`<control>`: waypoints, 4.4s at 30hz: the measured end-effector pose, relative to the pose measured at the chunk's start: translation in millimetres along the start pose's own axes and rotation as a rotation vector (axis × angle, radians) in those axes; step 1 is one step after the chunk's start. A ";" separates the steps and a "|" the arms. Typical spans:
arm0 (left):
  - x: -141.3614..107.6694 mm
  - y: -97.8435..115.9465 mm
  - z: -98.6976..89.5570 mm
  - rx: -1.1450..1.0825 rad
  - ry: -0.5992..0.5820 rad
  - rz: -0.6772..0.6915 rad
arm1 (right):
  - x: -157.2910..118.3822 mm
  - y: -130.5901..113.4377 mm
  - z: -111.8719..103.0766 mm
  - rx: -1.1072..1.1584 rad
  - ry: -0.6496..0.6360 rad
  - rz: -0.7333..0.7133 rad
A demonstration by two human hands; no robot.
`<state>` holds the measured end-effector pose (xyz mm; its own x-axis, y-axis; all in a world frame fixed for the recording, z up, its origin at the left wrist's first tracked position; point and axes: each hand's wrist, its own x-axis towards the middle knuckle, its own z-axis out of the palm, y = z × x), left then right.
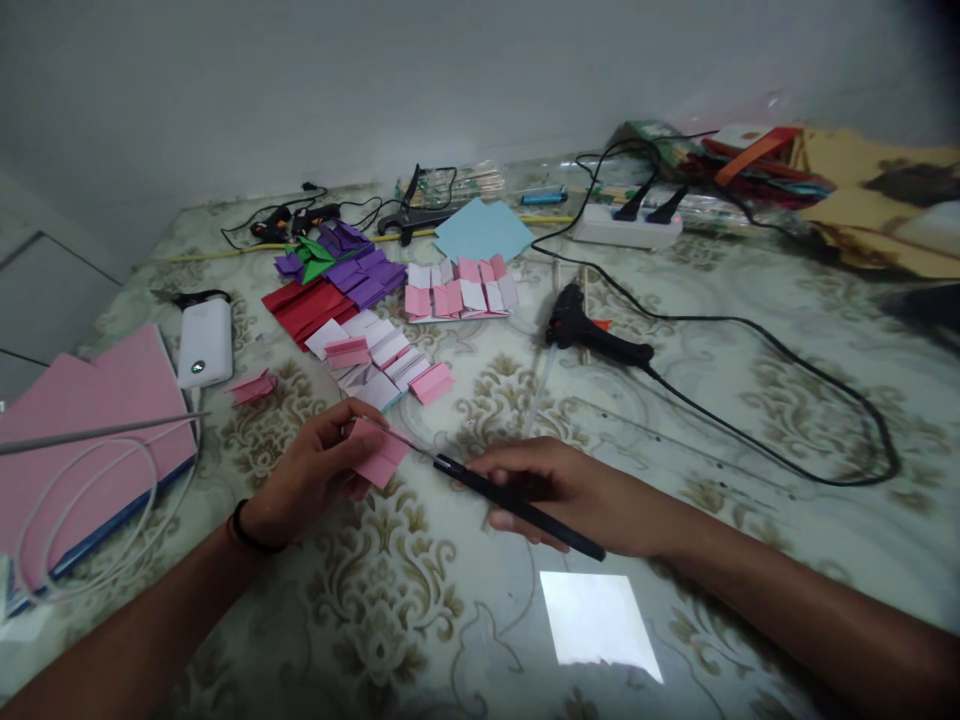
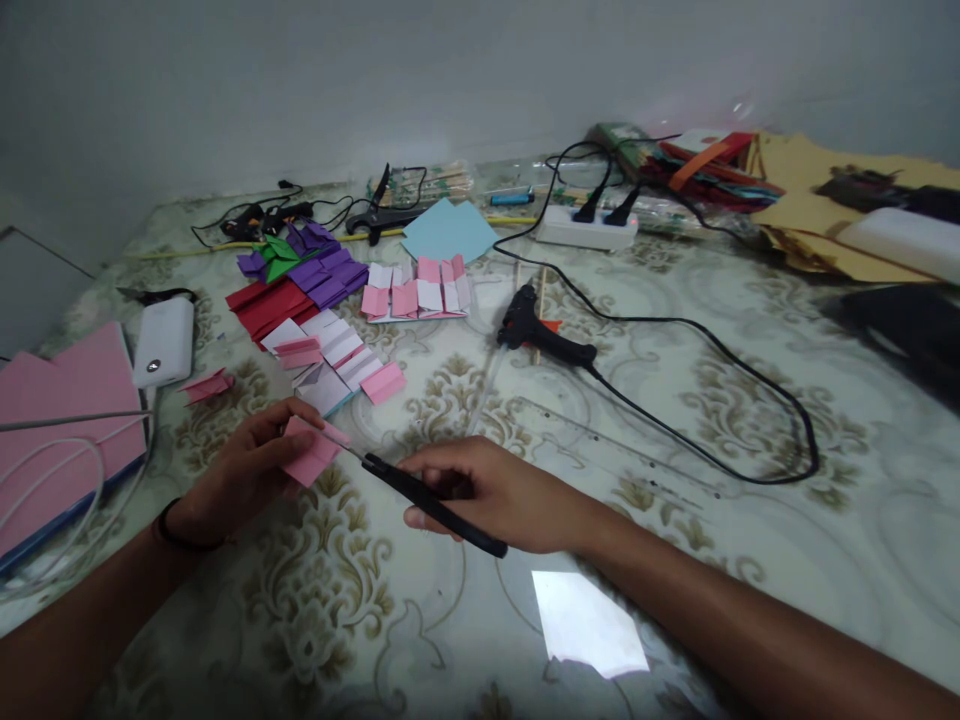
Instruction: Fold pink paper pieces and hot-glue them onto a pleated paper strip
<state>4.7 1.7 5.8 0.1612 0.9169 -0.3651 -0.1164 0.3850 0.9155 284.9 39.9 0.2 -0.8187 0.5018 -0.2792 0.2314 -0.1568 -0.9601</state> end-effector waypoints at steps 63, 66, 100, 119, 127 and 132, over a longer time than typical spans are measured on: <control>5.9 -6.2 -7.4 0.447 0.032 0.383 | -76.0 10.0 -96.4 -1.106 1.190 0.110; 3.8 -6.3 -6.1 0.470 0.095 0.411 | -31.0 -12.0 -38.8 -0.681 0.833 -0.199; -8.8 -4.3 8.6 0.553 -0.142 0.133 | 45.5 7.3 39.7 -0.191 0.382 -0.326; -1.2 -11.4 -0.9 0.411 -0.095 0.247 | 45.5 9.4 42.9 -0.188 0.529 -0.411; -1.9 -17.1 -2.2 0.607 0.008 0.386 | 45.8 9.0 42.6 -0.180 0.544 -0.372; -4.9 -15.5 -1.8 0.775 0.095 0.492 | 46.4 8.2 42.7 -0.138 0.543 -0.361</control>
<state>3.9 -8.5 -6.9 0.1828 0.9765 0.1145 0.5438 -0.1975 0.8156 226.4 25.6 -20.1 -0.4849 0.8650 0.1288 0.0870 0.1942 -0.9771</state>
